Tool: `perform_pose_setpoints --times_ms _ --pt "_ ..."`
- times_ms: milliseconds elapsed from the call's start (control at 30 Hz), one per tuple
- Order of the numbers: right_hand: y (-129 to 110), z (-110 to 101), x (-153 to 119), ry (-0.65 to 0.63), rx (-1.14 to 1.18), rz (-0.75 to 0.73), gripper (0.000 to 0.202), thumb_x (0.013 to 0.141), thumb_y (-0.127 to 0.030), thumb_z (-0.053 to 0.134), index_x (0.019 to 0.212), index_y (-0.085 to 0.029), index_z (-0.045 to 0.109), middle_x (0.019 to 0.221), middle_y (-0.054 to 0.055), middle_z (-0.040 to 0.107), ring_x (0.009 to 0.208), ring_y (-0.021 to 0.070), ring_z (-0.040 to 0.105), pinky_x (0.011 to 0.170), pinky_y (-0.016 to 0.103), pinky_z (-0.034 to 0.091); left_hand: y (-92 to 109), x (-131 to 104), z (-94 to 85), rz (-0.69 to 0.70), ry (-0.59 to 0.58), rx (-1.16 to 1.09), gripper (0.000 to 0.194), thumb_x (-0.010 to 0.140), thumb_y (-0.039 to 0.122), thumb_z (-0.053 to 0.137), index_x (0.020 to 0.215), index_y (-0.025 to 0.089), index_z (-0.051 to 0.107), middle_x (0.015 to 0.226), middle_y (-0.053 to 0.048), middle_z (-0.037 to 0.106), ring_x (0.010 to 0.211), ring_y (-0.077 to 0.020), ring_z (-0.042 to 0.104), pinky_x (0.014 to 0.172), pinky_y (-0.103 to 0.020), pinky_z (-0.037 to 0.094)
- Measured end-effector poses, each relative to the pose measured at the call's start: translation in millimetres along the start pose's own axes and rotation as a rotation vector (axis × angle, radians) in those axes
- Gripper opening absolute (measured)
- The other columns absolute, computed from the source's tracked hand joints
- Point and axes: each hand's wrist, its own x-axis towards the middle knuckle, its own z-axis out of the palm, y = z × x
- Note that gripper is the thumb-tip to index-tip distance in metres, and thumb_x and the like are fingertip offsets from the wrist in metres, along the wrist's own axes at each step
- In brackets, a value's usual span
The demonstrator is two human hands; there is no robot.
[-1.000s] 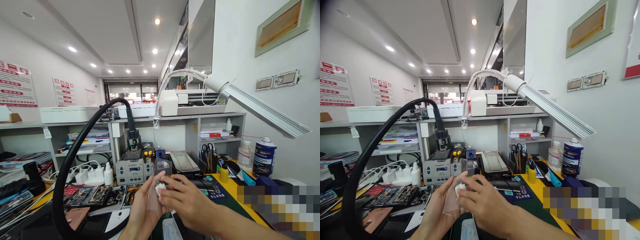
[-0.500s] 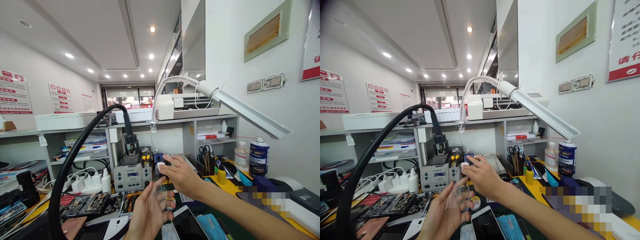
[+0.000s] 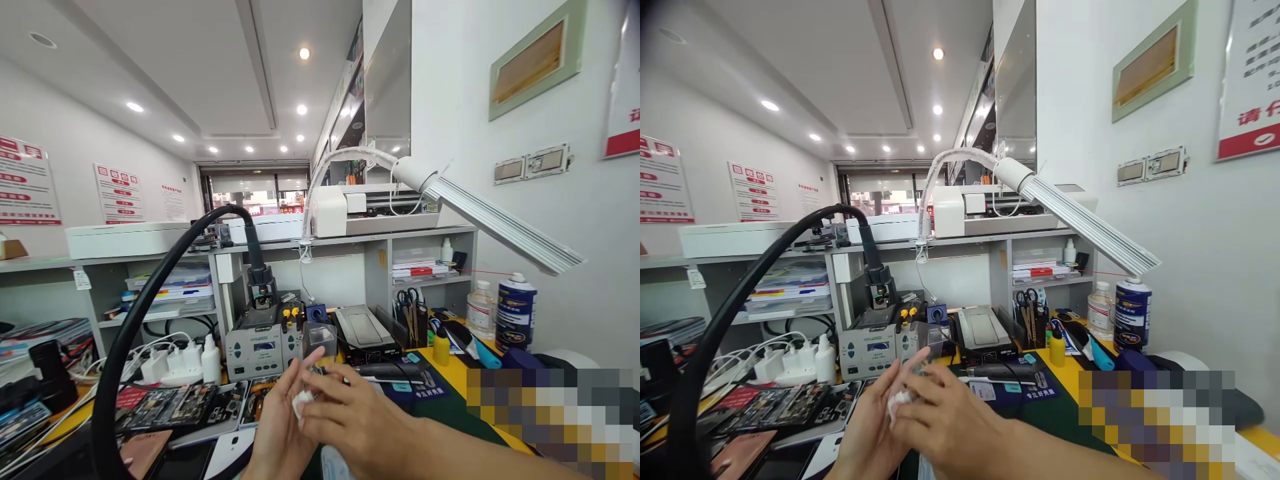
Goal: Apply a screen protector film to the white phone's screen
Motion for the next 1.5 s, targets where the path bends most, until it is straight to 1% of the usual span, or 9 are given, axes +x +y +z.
perform_pose_setpoints --times_ms 200,400,533,833,967,1100,1267,1400,1500 --pt "48 -7 3 0.101 -0.059 0.278 0.028 0.096 -0.005 0.053 0.120 -0.018 0.062 0.118 0.009 0.078 0.139 0.0332 0.052 0.106 0.051 0.040 -6 1 0.9 -0.004 -0.102 0.094 0.048 0.107 0.046 0.034 0.142 0.014 0.042 0.093 -0.016 0.070 0.073 -0.0275 0.068 0.057 -0.036 0.050" --pt "32 0 4 0.142 0.008 0.240 0.026 0.093 -0.008 0.061 0.115 -0.020 0.061 0.121 0.005 0.077 0.136 0.0329 0.054 0.112 0.050 0.033 -10 5 -6.5 0.046 -0.158 0.115 0.031 0.107 0.041 0.035 0.117 0.018 0.054 0.085 -0.009 0.066 0.072 -0.0245 0.066 0.059 -0.034 0.049" --pt "32 1 4 0.197 -0.035 0.316 0.027 0.092 -0.010 0.064 0.117 -0.020 0.060 0.106 0.005 0.080 0.133 0.0367 0.055 0.110 0.055 0.032 -12 6 -5.0 0.033 -0.154 0.127 0.039 0.107 0.046 0.035 0.132 0.018 0.047 0.091 -0.012 0.068 0.074 -0.0269 0.067 0.058 -0.036 0.049" --pt "35 0 7 0.255 -0.036 0.375 0.028 0.091 -0.004 0.056 0.113 -0.019 0.064 0.100 0.010 0.079 0.129 0.0347 0.058 0.108 0.056 0.036 -13 4 -7.0 0.047 -0.149 0.127 0.047 0.107 0.046 0.037 0.142 0.015 0.039 0.093 -0.014 0.069 0.074 -0.0259 0.066 0.060 -0.037 0.050" --pt "35 1 9 0.219 0.031 0.315 0.032 0.087 -0.002 0.056 0.110 -0.022 0.064 0.101 0.005 0.080 0.129 0.0297 0.059 0.112 0.052 0.034 -13 5 -10.1 0.083 -0.187 0.120 0.037 0.106 0.043 0.041 0.131 0.016 0.048 0.091 -0.012 0.069 0.075 -0.0252 0.066 0.062 -0.036 0.050" --pt "37 3 10 0.275 -0.012 0.388 0.031 0.089 0.000 0.050 0.110 -0.018 0.066 0.096 0.009 0.078 0.128 0.0332 0.059 0.109 0.057 0.035 -12 8 -13.3 0.074 -0.196 0.124 0.044 0.106 0.046 0.041 0.138 0.015 0.046 0.098 -0.017 0.071 0.079 -0.0265 0.067 0.063 -0.037 0.050" --pt "31 4 5 0.200 0.048 0.298 0.030 0.088 -0.005 0.057 0.111 -0.023 0.064 0.105 0.003 0.078 0.127 0.0260 0.059 0.117 0.050 0.030 -14 11 -16.4 0.077 -0.205 0.086 0.033 0.106 0.041 0.045 0.121 0.015 0.059 0.084 -0.010 0.068 0.073 -0.0234 0.067 0.062 -0.034 0.049" --pt "40 2 0 0.213 -0.023 0.328 0.034 0.090 0.000 0.050 0.115 -0.020 0.062 0.103 0.005 0.080 0.135 0.0310 0.053 0.117 0.058 0.026 -13 8 -13.5 0.081 -0.200 0.113 0.046 0.106 0.043 0.044 0.141 0.015 0.047 0.099 -0.016 0.071 0.078 -0.0256 0.068 0.064 -0.036 0.051" --pt "37 2 -4 0.200 -0.012 0.309 0.036 0.090 0.002 0.050 0.118 -0.019 0.061 0.109 0.005 0.079 0.137 0.0302 0.051 0.119 0.058 0.024 -11 6 -11.1 0.078 -0.169 0.109 0.053 0.106 0.043 0.043 0.148 0.012 0.040 0.096 -0.016 0.071 0.076 -0.0267 0.069 0.062 -0.037 0.052"
